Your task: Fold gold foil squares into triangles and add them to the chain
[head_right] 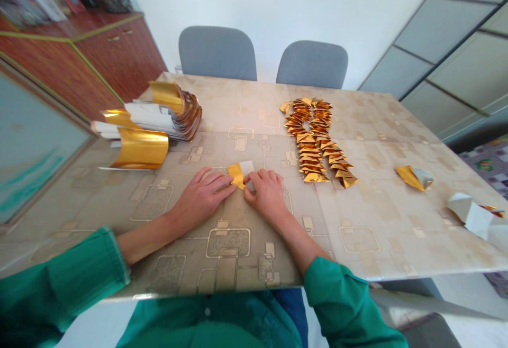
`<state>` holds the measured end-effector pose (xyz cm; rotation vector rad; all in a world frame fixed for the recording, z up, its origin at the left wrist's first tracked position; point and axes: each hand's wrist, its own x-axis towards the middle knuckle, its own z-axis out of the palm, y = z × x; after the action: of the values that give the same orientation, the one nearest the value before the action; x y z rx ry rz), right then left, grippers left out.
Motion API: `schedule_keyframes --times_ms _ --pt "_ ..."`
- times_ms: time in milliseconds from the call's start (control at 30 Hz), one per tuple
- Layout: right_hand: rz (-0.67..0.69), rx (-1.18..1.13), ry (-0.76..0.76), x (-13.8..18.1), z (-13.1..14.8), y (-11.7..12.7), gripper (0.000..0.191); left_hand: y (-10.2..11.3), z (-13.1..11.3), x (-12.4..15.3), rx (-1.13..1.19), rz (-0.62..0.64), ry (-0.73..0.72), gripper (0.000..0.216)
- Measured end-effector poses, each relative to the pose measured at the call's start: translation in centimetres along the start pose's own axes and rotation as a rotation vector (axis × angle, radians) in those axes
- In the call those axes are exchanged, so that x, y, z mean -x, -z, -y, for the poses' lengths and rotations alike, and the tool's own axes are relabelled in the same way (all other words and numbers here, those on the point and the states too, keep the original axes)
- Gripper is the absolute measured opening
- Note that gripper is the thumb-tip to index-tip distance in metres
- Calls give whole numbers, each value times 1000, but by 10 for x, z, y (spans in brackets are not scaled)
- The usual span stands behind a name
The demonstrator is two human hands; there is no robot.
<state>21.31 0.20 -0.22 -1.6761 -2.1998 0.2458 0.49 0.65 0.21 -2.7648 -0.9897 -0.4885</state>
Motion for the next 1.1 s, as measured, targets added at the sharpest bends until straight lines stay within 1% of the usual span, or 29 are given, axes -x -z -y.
schedule_keyframes --times_ms 67,133,300,433,533,633,733,800,867,933,1100 --pt "-11 3 0 0 0 -1 15 -1 -4 -3 11 -6 -37 24" --pt "-17 13 -4 0 1 -1 15 -3 -8 -7 43 15 -51 25" --pt "4 19 -2 0 1 2 16 -8 -9 -9 85 55 -9 25" --pt "16 -1 33 0 -2 4 17 -8 -7 -6 70 63 -4 25" --pt "38 -45 66 -1 -9 7 20 -8 -6 -6 56 72 -16 27" --pt "53 -165 130 0 -23 11 19 -8 -6 -7 63 85 -35 30" --pt "-37 -285 142 1 -37 16 20 -8 -3 -9 78 90 -45 28" --pt "-98 -320 130 1 -43 20 21 -7 0 -8 109 80 -60 26" --pt "-120 -328 133 2 -43 22 22 -5 5 -6 158 67 -83 24" --pt "-97 -324 162 2 -40 23 23 -3 9 -5 206 48 -107 22" --pt "56 -332 324 4 -30 24 20 -1 14 -4 291 4 -168 23"
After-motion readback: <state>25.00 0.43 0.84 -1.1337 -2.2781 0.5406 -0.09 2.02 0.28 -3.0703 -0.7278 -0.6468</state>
